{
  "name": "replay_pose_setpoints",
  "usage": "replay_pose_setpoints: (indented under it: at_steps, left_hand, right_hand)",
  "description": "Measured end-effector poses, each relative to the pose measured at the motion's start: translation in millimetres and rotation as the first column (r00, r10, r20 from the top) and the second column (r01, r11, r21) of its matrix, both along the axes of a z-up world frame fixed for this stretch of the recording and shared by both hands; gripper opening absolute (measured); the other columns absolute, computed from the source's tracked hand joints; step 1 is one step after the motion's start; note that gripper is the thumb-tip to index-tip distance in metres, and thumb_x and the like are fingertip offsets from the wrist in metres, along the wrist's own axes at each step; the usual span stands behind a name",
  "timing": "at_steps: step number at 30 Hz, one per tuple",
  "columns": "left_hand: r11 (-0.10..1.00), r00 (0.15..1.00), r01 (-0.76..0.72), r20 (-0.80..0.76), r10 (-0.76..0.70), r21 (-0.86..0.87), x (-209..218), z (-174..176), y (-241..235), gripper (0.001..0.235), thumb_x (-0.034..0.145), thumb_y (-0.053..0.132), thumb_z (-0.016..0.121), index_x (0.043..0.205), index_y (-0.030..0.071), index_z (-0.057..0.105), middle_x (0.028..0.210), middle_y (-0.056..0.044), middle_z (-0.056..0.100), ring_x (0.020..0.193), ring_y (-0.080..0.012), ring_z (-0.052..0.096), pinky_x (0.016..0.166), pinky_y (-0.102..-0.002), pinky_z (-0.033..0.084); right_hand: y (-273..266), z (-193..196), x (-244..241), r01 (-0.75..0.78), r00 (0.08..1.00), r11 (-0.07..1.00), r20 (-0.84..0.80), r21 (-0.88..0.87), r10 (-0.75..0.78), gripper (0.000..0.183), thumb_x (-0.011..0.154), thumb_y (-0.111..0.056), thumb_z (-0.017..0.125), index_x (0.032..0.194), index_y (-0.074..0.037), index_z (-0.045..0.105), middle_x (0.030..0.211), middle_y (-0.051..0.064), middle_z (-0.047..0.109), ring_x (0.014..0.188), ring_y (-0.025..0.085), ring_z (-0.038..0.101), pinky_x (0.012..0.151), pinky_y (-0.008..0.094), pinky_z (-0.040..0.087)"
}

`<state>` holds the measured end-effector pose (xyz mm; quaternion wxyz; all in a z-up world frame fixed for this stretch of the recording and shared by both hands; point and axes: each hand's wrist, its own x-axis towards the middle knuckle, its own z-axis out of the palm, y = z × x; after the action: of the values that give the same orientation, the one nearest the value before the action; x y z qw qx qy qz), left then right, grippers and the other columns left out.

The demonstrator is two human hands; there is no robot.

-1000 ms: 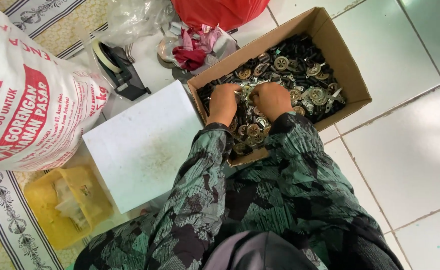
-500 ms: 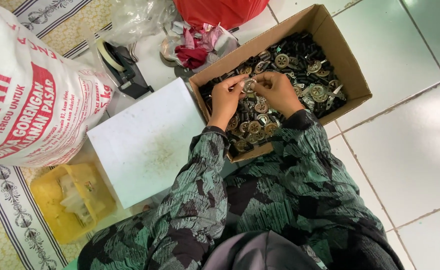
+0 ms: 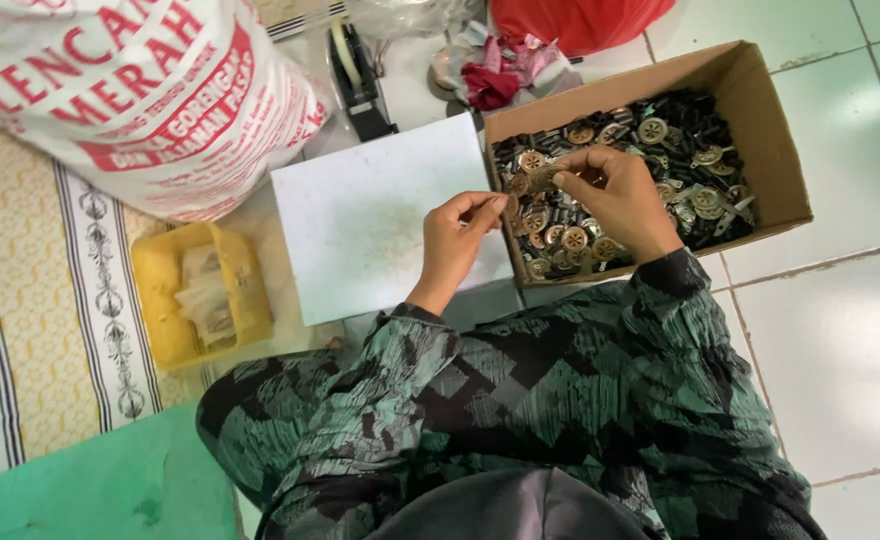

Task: Sorting small decorative metal items from a box into plastic bags and stapling them shut.

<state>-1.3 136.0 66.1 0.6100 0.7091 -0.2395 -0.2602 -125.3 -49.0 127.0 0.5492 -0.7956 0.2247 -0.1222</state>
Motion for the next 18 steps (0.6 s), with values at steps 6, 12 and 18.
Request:
replay_pose_setpoints:
  at_steps: [6,12,18]
  left_hand:
    - [0.976,0.986,-0.161,0.067,0.153,0.146,38.5,11.5,114.8,0.024,0.103,0.031,0.067,0.093,0.012,0.078,0.063,-0.006,0.066,0.066,-0.0129,0.057,0.066,-0.029,0.054]
    - [0.952,0.949,-0.282,0.179,0.259,0.117,69.8,6.6,168.3,0.014,0.097,0.019,0.072,0.108,0.013,0.077,0.08,-0.008,0.076,0.078,-0.0139,0.062,0.072,-0.028,0.05]
    - [0.955,0.941,-0.264,0.253,0.225,0.132,91.4,-21.2,159.7,0.023,0.099,0.021,0.07,0.12,0.017,0.076,0.101,-0.004,0.078,0.09,-0.0198,0.063,0.084,-0.033,0.051]
  right_hand:
    - [78.8,0.2,49.2,-0.101,0.99,0.994,-0.099,-0.037,0.097,0.02,0.097,-0.01,0.073,0.113,0.001,0.075,0.096,0.019,0.073,0.083,0.026,0.066,0.073,0.039,0.056]
    - [142.9,-47.0,109.9,-0.195,0.974,0.977,-0.131,-0.088,0.183,0.018,0.096,-0.01,0.072,0.112,-0.003,0.076,0.097,0.016,0.075,0.085,0.026,0.069,0.076,0.038,0.058]
    - [165.8,-54.3,139.4,-0.209,0.975,0.971,-0.099,-0.115,0.198,0.018,0.098,-0.012,0.072,0.114,-0.004,0.075,0.099,0.015,0.074,0.087,0.027,0.07,0.077,0.039,0.058]
